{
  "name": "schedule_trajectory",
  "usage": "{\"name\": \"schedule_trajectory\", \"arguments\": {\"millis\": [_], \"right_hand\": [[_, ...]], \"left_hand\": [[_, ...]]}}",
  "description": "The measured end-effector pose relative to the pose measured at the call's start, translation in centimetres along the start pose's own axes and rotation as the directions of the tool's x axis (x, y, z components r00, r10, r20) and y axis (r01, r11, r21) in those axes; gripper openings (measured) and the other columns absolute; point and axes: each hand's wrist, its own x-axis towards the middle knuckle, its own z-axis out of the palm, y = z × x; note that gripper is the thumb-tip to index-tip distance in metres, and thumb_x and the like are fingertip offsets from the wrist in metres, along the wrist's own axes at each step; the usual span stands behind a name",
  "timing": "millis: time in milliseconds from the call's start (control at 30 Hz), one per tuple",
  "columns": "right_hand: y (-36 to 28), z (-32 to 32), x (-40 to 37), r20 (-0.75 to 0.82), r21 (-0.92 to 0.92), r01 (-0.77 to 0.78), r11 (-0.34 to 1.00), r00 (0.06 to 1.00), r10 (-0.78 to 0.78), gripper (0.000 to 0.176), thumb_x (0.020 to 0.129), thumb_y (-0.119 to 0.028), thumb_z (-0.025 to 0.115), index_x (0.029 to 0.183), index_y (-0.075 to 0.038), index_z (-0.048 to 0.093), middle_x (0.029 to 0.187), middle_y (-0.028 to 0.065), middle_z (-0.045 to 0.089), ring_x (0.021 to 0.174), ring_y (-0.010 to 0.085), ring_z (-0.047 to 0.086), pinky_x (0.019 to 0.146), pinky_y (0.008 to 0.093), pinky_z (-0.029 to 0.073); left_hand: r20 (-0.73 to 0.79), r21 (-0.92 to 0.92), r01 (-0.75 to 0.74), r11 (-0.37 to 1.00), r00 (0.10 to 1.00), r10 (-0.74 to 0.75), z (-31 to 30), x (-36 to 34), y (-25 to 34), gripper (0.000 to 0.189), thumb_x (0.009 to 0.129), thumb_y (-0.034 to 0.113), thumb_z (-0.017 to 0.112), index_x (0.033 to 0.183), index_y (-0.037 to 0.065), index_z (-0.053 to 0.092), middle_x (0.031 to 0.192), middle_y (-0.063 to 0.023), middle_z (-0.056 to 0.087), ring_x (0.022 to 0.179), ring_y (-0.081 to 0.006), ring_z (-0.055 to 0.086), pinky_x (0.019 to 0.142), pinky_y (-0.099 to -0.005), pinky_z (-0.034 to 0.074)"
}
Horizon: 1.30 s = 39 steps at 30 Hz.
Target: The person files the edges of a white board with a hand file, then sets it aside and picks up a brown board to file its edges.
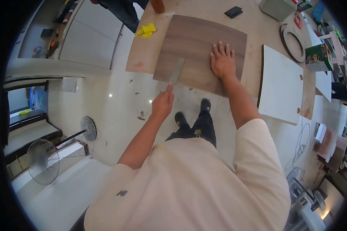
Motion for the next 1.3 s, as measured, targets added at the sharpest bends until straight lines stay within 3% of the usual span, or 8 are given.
{"name": "schedule_trajectory", "arguments": {"millis": [300,433,600,700,900,1033,1200,1300], "right_hand": [[0.6,0.3,-0.1,-0.035,0.023,-0.001,1.000,0.999,0.001,0.053,0.105,-0.042,0.035,0.152,-0.018,0.044,0.162,0.0089,0.034,0.150,0.0361,0.027,0.122,0.0524,0.020],[0.4,0.4,0.0,-0.045,0.013,0.012,1.000,0.999,-0.011,0.053,0.105,-0.042,0.035,0.151,-0.018,0.045,0.162,0.0088,0.034,0.150,0.0358,0.027,0.122,0.0523,0.020],[0.3,0.2,-0.1,-0.016,0.039,0.002,0.999,1.000,-0.001,0.053,0.105,-0.043,0.034,0.151,-0.018,0.045,0.162,0.0088,0.034,0.151,0.0355,0.026,0.122,0.0521,0.020],[0.2,0.0,-0.2,-0.020,0.030,-0.010,1.000,1.000,0.011,0.054,0.105,-0.043,0.035,0.152,-0.018,0.044,0.162,0.0088,0.034,0.151,0.0353,0.026,0.122,0.0518,0.020],[0.4,0.0,-0.1,-0.031,0.030,0.001,1.000,1.000,0.000,0.054,0.105,-0.043,0.036,0.152,-0.018,0.044,0.162,0.0089,0.034,0.150,0.0353,0.027,0.122,0.0519,0.020],[0.3,0.4,0.0,-0.025,0.045,-0.007,0.999,1.000,0.008,0.055,0.105,-0.044,0.036,0.153,-0.018,0.043,0.162,0.0090,0.034,0.150,0.0355,0.027,0.122,0.0520,0.019],[0.1,-0.2,-0.1,-0.006,0.035,-0.004,0.999,1.000,0.004,0.061,0.104,-0.048,0.037,0.154,-0.014,0.039,0.164,0.0121,0.029,0.151,0.0370,0.022,0.122,0.0532,0.017],[-2.4,-0.1,-0.7,0.024,0.034,0.003,0.999,1.000,-0.004,0.070,0.102,-0.052,0.039,0.155,-0.006,0.035,0.164,0.0171,0.025,0.152,0.0385,0.018,0.122,0.0546,0.015]], "left_hand": [[0.094,0.032,0.158,0.987,0.983,-0.161,-1.9,-4.7,-2.5,0.050,0.102,0.034,0.053,0.150,0.026,0.044,0.085,-0.0160,0.064,0.074,-0.0395,0.066,0.067,-0.0499,0.054],[-0.028,0.007,-0.012,1.000,1.000,0.012,-0.4,0.5,0.4,0.051,0.102,0.033,0.053,0.151,0.025,0.044,0.085,-0.0155,0.064,0.072,-0.0389,0.065,0.066,-0.0497,0.054],[-0.075,-0.015,0.015,1.000,0.997,-0.016,-1.1,-2.0,-1.4,0.049,0.101,0.032,0.054,0.150,0.026,0.045,0.083,-0.0156,0.063,0.072,-0.0384,0.065,0.065,-0.0497,0.054],[0.052,0.009,0.123,0.992,0.991,-0.123,-2.3,-4.1,-2.2,0.048,0.102,0.034,0.053,0.149,0.026,0.046,0.084,-0.0157,0.064,0.075,-0.0389,0.066,0.067,-0.0499,0.054],[-0.029,-0.028,0.008,1.000,1.000,-0.009,-1.3,1.8,2.4,0.048,0.101,0.028,0.058,0.148,0.023,0.050,0.078,-0.0155,0.063,0.075,-0.0366,0.064,0.068,-0.0485,0.052],[-0.112,0.000,0.039,0.999,0.993,-0.039,-1.6,-2.8,-2.0,0.048,0.100,0.029,0.058,0.147,0.025,0.049,0.081,-0.0142,0.063,0.076,-0.0371,0.066,0.067,-0.0496,0.054],[-0.236,-0.113,0.131,0.985,0.959,-0.155,-3.3,-10.1,-7.1,0.050,0.100,0.025,0.059,0.148,0.014,0.049,0.102,-0.0179,0.070,0.089,-0.0367,0.068,0.076,-0.0447,0.055],[-0.151,-0.276,0.395,0.876,0.882,-0.446,-4.4,-13.7,-8.1,0.054,0.100,0.027,0.058,0.148,0.006,0.046,0.111,-0.0208,0.070,0.094,-0.0362,0.070,0.080,-0.0421,0.055]]}}
